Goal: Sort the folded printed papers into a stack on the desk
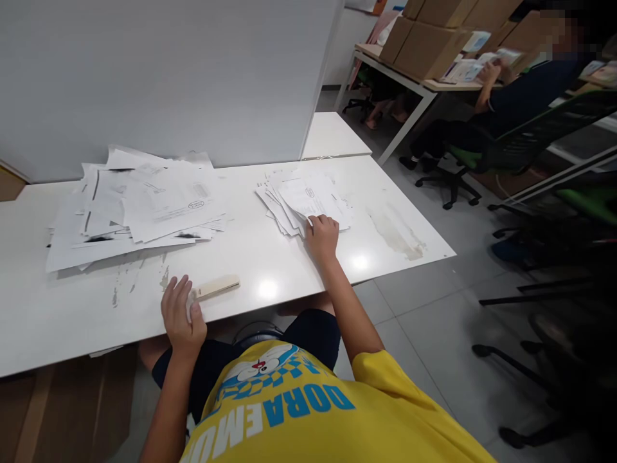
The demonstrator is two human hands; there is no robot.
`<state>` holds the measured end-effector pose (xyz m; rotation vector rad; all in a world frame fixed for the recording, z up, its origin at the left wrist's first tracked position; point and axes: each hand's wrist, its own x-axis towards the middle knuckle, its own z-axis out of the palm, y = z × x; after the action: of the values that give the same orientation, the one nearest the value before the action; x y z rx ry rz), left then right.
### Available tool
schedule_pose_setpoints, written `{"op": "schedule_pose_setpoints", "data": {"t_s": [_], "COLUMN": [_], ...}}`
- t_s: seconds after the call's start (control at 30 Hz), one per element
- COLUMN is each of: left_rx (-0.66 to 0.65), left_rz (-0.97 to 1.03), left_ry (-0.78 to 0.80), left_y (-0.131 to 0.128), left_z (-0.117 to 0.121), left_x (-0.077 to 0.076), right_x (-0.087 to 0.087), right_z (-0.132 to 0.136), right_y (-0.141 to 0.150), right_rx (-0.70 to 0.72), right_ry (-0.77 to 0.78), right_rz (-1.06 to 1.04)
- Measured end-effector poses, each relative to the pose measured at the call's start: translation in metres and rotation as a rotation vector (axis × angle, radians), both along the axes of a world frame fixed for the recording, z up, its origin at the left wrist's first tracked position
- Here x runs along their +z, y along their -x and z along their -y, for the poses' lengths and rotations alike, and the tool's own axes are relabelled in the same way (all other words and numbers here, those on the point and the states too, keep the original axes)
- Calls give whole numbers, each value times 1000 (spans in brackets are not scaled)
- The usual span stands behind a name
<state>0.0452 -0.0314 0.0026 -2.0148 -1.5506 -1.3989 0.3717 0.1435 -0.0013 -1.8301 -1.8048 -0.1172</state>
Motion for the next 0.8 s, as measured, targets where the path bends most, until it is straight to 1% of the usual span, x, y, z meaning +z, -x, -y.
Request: {"op": "schedule_pose_setpoints", "data": {"t_s": [0.07, 0.1, 0.13, 0.17, 0.2, 0.23, 0.27, 0.3, 0.33, 0.37, 0.4, 0.43, 0.47, 0.5, 0.53, 0.57, 0.63, 0.73, 0.77, 0.8], "left_rx": [1, -39, -112, -212, -323, -433, -522, -583, -622, -652, -664, -663, -652, -614, -557, -499, -412, -377, -364, -349], "left_rz": [-60, -104, -147, -181, -199, -189, -143, -46, 109, 316, 559, 804, 1024, 1191, 1300, 1365, 1403, 1421, 1440, 1465], "left_ry": [-115, -161, -178, -155, -85, 33, 187, 359, 532, 688, 807, 883, 916, 924, 914, 902, 887, 849, 817, 783], "left_y": [-7, -13, -21, -32, -44, -58, -72, -87, -102, -115, -126, -136, -143, -148, -152, -154, -156, -157, -157, -157], "left_z": [0, 1, 4, 7, 10, 12, 12, 11, 8, 2, -6, -16, -26, -36, -46, -53, -62, -62, -59, -57], "left_x": [3, 5, 6, 7, 8, 8, 8, 8, 7, 6, 5, 4, 3, 2, 2, 2, 2, 4, 5, 7], "right_x": [-2, -3, -5, -6, -7, -8, -8, -8, -8, -8, -8, -8, -9, -11, -13, -16, -21, -25, -25, -24], "right_z": [7, 13, 20, 29, 38, 49, 61, 74, 86, 99, 112, 123, 134, 143, 151, 158, 169, 179, 182, 185], "right_y": [-2, -2, -3, -3, -4, -4, -4, -4, -3, -2, -1, 0, 2, 3, 5, 6, 7, 6, 6, 7], "right_rx": [-6, -7, -5, -2, 4, 14, 30, 56, 91, 138, 193, 252, 306, 349, 375, 384, 387, 460, 467, 425], "right_ry": [-50, -87, -130, -177, -224, -269, -309, -340, -360, -368, -364, -349, -329, -309, -292, -283, -278, -194, -148, -108], "right_rz": [-58, -100, -148, -200, -250, -295, -331, -356, -368, -366, -352, -331, -310, -294, -288, -291, -306, -328, -362, -433]}}
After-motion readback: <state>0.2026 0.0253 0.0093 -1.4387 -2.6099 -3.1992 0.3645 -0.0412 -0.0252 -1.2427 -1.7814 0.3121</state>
